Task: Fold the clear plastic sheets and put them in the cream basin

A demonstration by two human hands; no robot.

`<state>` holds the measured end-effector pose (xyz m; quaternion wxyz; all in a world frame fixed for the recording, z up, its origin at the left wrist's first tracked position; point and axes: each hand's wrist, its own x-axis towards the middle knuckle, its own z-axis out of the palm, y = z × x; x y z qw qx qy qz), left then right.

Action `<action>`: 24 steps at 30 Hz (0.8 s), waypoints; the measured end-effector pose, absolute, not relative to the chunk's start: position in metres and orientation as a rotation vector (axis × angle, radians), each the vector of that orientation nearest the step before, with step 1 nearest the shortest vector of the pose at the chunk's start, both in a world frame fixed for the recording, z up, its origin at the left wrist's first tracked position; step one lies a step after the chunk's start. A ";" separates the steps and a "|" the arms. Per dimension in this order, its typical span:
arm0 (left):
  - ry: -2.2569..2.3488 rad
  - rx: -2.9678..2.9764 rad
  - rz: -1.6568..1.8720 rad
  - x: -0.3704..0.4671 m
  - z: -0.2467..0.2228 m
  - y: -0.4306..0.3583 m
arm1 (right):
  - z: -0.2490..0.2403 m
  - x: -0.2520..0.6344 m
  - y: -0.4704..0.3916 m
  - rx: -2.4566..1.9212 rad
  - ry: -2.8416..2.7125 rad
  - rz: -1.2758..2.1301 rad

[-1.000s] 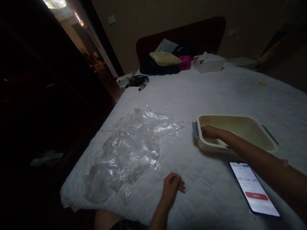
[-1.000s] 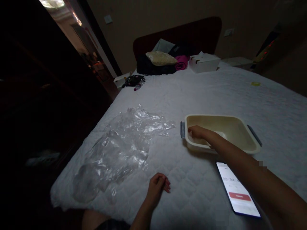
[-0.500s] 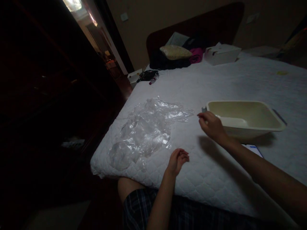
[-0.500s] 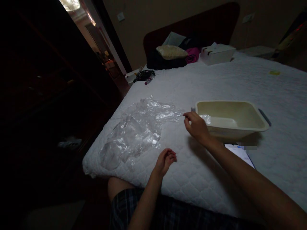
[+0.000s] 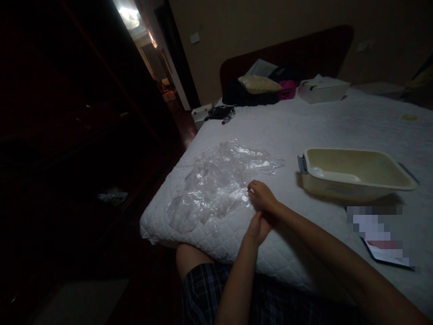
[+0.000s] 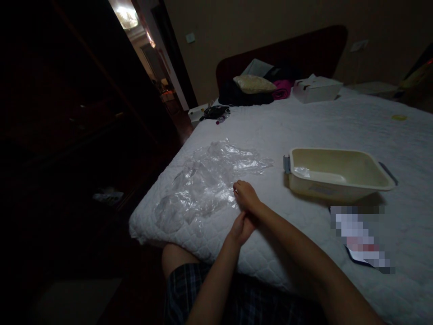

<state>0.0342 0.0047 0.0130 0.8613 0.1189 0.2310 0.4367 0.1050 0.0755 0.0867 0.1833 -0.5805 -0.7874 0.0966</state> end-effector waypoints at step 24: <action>0.396 0.255 0.887 0.029 0.009 0.007 | 0.116 0.150 0.066 -1.463 -1.675 0.466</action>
